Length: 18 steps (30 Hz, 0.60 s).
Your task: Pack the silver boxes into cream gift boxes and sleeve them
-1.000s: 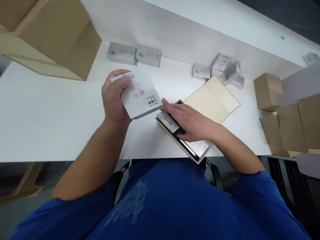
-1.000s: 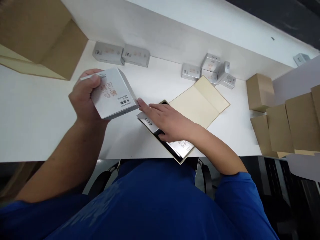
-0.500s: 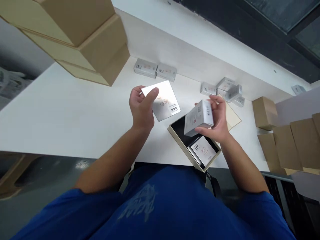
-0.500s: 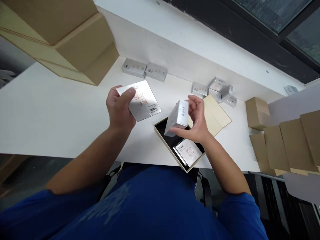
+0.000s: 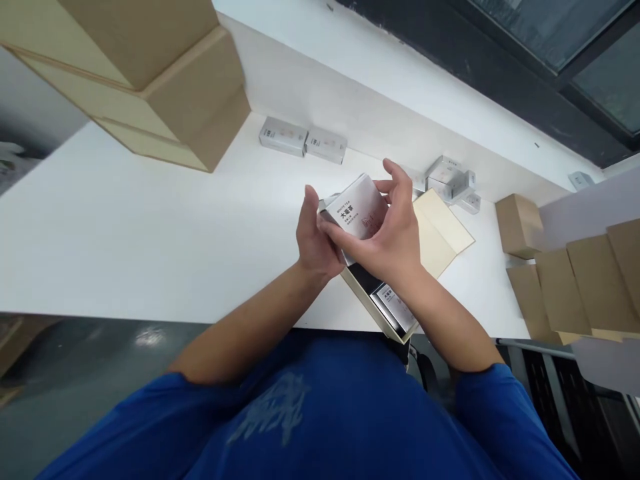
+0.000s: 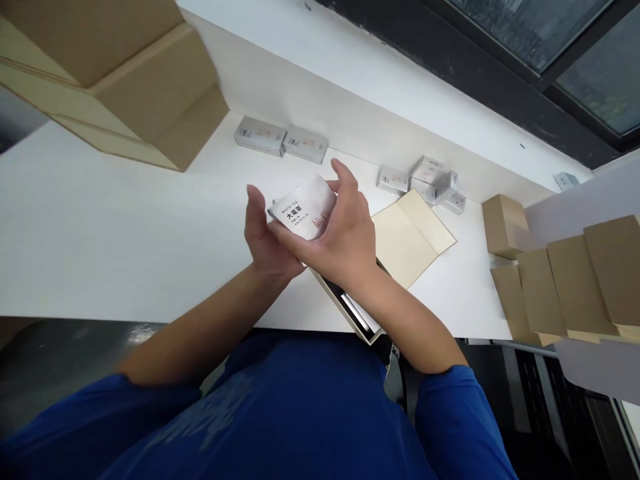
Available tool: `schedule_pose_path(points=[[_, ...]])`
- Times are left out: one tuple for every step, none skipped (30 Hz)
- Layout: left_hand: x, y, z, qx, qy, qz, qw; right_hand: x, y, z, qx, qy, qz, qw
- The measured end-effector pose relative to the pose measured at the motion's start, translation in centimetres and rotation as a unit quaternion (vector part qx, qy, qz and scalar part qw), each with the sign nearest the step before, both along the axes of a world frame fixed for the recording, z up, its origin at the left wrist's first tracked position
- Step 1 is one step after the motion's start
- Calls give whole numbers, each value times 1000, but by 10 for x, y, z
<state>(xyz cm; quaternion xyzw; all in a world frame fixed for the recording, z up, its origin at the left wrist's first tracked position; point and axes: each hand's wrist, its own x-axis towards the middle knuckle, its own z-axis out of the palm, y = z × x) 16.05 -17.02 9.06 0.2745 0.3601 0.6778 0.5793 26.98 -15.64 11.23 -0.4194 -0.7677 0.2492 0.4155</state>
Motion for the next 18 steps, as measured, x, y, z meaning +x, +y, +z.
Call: schedule_pose_path(points=[[1,-1,0,-1,-3,9,1000,0,-1,0,1,-7,-5,1000],[2,-2,-1,1,-10,17,1000,1,-2,1,0,-19,-9,1000],[3,-2,-1,8,-19,19,1000,2,-3,2,-1,-33,-10,999],[4,-3,-2,20,-28,15,999,2,-4,3,-3,-49,-9,999],[4,-4,-3,34,-35,13,999,3,-6,3,-6,-64,-4,998],[5,-5,-4,48,-42,16,998,4,-7,2,-10,-75,0,997],[5,-5,-4,59,-47,19,997,5,-7,1,-14,-81,4,997],[4,-5,-4,65,-51,23,996,7,-7,-1,-15,-83,6,996],[4,-5,-4,66,-54,28,996,9,-7,-3,-14,-81,11,997],[3,-4,-4,61,-56,32,996,12,-6,-5,-11,-80,18,997],[1,-2,-4,52,-57,32,997,16,-4,-6,-3,-81,28,996],[-1,0,-4,36,-54,28,998,22,-1,-5,9,-86,39,996],[-4,3,-4,17,-48,19,998,28,2,-3,25,-92,51,994],[-8,6,-5,-2,-41,7,999,36,5,2,45,-100,66,992],[-13,10,-6,-18,-30,-9,999,43,8,8,68,-109,86,988],[-18,13,-6,-29,-17,-32,999,51,11,15,92,-121,113,982],[-24,16,-6,-35,-5,-57,998,57,13,24,117,-138,144,973],[-29,17,-6,-37,3,-88,995,62,14,34,141,-158,177,961]])
